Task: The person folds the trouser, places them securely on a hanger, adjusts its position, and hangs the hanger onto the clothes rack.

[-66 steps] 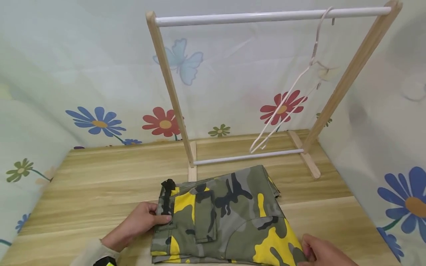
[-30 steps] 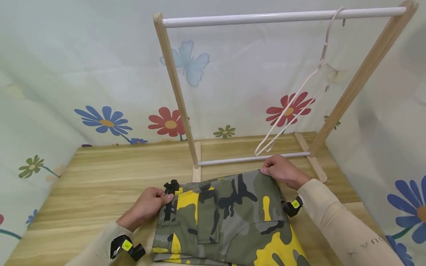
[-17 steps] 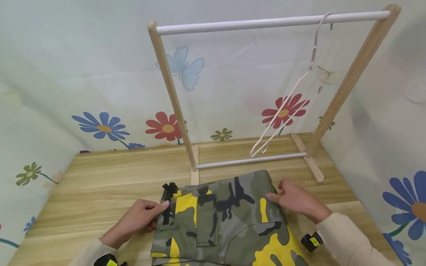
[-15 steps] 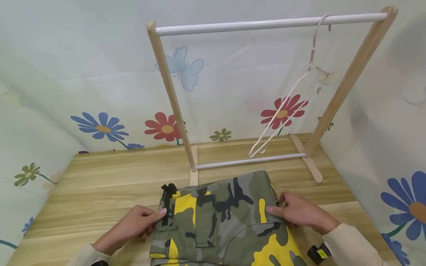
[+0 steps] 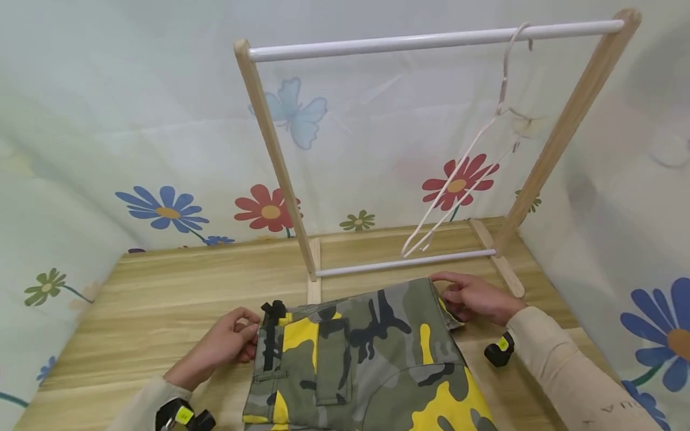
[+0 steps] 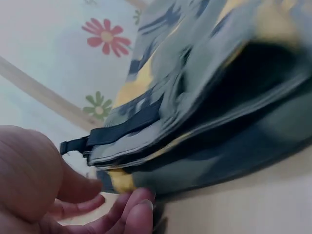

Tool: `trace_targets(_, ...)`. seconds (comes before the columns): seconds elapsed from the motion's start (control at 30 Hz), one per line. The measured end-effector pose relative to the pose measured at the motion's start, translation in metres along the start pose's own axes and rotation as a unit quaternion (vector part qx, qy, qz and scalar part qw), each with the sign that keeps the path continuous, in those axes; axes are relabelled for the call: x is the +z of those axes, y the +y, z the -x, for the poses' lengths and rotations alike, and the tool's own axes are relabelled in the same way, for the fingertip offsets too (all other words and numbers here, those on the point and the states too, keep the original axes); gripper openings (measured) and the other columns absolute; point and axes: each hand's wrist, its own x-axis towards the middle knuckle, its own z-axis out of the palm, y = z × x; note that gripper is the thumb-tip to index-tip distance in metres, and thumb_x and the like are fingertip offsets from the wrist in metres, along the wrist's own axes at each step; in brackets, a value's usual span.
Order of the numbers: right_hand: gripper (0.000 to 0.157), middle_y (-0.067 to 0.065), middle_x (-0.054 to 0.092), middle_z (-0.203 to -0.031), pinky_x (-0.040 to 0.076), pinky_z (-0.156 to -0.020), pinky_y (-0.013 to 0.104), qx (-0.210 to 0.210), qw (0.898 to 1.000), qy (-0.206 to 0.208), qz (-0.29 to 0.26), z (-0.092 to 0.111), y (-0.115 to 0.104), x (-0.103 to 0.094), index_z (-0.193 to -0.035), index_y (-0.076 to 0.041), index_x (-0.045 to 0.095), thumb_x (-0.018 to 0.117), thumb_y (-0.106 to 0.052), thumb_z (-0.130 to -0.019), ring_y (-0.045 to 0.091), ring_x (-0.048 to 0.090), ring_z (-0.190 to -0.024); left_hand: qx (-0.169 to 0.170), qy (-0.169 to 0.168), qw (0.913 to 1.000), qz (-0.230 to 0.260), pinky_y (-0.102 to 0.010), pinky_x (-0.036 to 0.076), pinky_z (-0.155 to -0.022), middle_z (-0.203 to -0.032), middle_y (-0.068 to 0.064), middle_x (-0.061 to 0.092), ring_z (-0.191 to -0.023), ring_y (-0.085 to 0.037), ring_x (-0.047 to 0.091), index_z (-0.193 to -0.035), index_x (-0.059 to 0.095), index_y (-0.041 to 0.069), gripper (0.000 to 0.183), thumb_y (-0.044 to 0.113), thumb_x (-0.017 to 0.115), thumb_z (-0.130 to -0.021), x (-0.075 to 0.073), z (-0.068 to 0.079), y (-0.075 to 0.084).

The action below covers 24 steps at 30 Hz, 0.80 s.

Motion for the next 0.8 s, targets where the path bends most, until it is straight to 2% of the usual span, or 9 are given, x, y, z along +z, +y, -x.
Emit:
trace_targets(0.1,0.047,0.001,0.069,-0.117,0.054,-0.071,0.029,-0.009,0.998,-0.061,-0.005,-0.019,0.003,-0.01,-0.154,-0.009,0.046,0.045,-0.003,-0.108,0.015,0.065,-0.087,0.024,0.006,0.9994,-0.025,-0.034,0.055,-0.059,-0.092,-0.014,0.067,-0.066,-0.02,0.061,-0.144,0.052,0.002,0.038,0.001,0.052,-0.106,-0.001,-0.014,0.008)
trace_targets(0.13,0.047,0.001,0.071,-0.123,0.057,-0.072,0.031,-0.013,0.997,-0.074,-0.003,-0.022,0.003,-0.013,-0.152,-0.009,0.05,0.046,0.0,-0.106,0.016,0.068,-0.091,0.031,0.004,0.9987,-0.041,-0.033,0.055,-0.059,-0.093,-0.013,0.069,-0.066,-0.02,0.061,-0.145,0.054,0.003,0.04,0.0,0.054,-0.105,-0.002,-0.018,0.01)
trace_targets(0.23,0.044,0.005,0.073,-0.122,0.06,-0.072,0.034,-0.025,0.996,-0.084,0.01,-0.03,0.001,-0.016,-0.144,-0.008,0.057,0.046,0.004,-0.103,0.019,0.072,-0.093,0.046,-0.001,0.9941,-0.098,-0.031,0.054,-0.056,-0.087,-0.009,0.069,-0.062,-0.018,0.06,-0.139,0.061,0.001,0.037,0.0,0.06,-0.102,-0.005,-0.028,0.015)
trace_targets(0.33,0.042,0.006,0.076,-0.119,0.061,-0.069,0.036,-0.035,0.996,-0.078,0.037,-0.037,-0.001,-0.014,-0.139,-0.006,0.06,0.047,0.006,-0.102,0.019,0.072,-0.087,0.052,0.001,0.9896,-0.134,-0.029,0.05,-0.053,-0.075,-0.006,0.065,-0.058,-0.017,0.059,-0.126,0.069,0.003,0.027,0.0,0.063,-0.1,-0.007,-0.033,0.015)
trace_targets(0.5,0.036,0.006,0.075,-0.096,0.06,-0.059,0.035,-0.057,0.991,-0.062,0.104,-0.042,0.0,-0.011,-0.127,0.0,0.066,0.047,0.01,-0.098,0.017,0.066,-0.069,0.056,0.013,0.9868,-0.151,-0.029,0.049,-0.051,-0.07,-0.003,0.065,-0.055,-0.017,0.058,-0.104,0.075,0.008,0.013,0.002,0.065,-0.099,-0.007,-0.036,0.012)
trace_targets(0.67,0.036,0.003,0.075,-0.09,0.06,-0.056,0.037,-0.086,0.986,-0.046,0.132,-0.042,0.003,-0.01,-0.12,0.002,0.069,0.046,0.012,-0.095,0.016,0.066,-0.064,0.041,0.03,0.9864,-0.156,-0.03,0.052,-0.053,-0.078,-0.005,0.068,-0.056,-0.017,0.059,-0.105,0.077,0.005,0.013,0.001,0.066,-0.098,-0.005,-0.036,0.012)
trace_targets(0.73,0.033,0.004,0.074,-0.09,0.06,-0.056,0.038,-0.088,0.986,-0.035,0.135,-0.041,0.004,-0.009,-0.118,0.002,0.068,0.046,0.011,-0.096,0.017,0.065,-0.064,0.038,0.035,0.986,-0.158,-0.03,0.052,-0.054,-0.079,-0.006,0.068,-0.058,-0.017,0.06,-0.106,0.077,0.004,0.013,0.002,0.066,-0.098,-0.004,-0.035,0.012)
trace_targets(0.8,0.024,0.007,0.071,-0.087,0.06,-0.056,0.037,-0.079,0.988,-0.009,0.131,-0.038,0.005,-0.008,-0.115,0.001,0.065,0.046,0.006,-0.102,0.018,0.064,-0.064,0.035,0.04,0.987,-0.152,-0.029,0.051,-0.055,-0.08,-0.005,0.069,-0.06,-0.017,0.06,-0.107,0.076,0.005,0.012,0.003,0.066,-0.099,-0.003,-0.031,0.011)
